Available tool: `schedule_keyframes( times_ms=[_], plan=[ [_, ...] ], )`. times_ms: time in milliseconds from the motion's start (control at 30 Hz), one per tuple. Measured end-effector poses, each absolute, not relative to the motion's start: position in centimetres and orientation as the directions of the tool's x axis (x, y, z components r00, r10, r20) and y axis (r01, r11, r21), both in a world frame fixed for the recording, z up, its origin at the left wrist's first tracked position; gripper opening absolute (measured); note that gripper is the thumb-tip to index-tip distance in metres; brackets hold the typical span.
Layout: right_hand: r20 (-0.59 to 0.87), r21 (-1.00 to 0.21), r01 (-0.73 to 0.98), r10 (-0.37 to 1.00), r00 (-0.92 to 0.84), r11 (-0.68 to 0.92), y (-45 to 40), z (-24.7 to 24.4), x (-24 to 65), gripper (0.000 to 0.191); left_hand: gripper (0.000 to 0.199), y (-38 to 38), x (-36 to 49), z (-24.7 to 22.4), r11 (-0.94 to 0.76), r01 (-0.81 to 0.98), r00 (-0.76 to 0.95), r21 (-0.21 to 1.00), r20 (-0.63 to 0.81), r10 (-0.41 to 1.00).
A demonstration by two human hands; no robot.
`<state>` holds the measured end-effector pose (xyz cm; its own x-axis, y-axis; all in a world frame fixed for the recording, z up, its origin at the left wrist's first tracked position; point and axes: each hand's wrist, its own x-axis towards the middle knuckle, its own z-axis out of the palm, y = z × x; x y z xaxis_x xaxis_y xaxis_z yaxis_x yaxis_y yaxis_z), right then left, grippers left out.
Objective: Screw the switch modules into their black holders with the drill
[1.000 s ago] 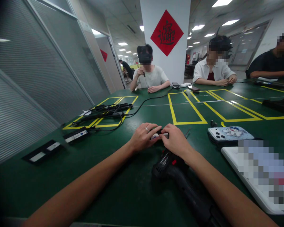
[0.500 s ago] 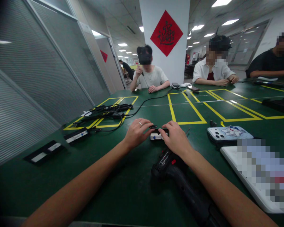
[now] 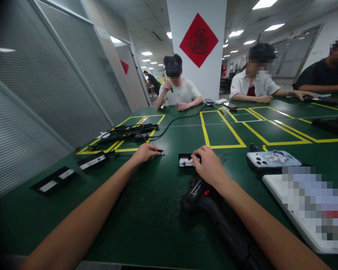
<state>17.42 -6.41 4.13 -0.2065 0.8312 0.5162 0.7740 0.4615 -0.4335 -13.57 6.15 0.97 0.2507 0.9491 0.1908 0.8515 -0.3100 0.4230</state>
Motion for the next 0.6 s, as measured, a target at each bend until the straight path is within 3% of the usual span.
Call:
schedule_keyframes(
  times_ms=[600],
  plan=[
    [0.512,-0.428,0.775,0.831,-0.217,0.466,-6.41,4.43,17.64,0.020,0.029,6.35,-13.29,0.62,-0.386,0.824,0.340,0.416,0.182,0.923]
  ],
)
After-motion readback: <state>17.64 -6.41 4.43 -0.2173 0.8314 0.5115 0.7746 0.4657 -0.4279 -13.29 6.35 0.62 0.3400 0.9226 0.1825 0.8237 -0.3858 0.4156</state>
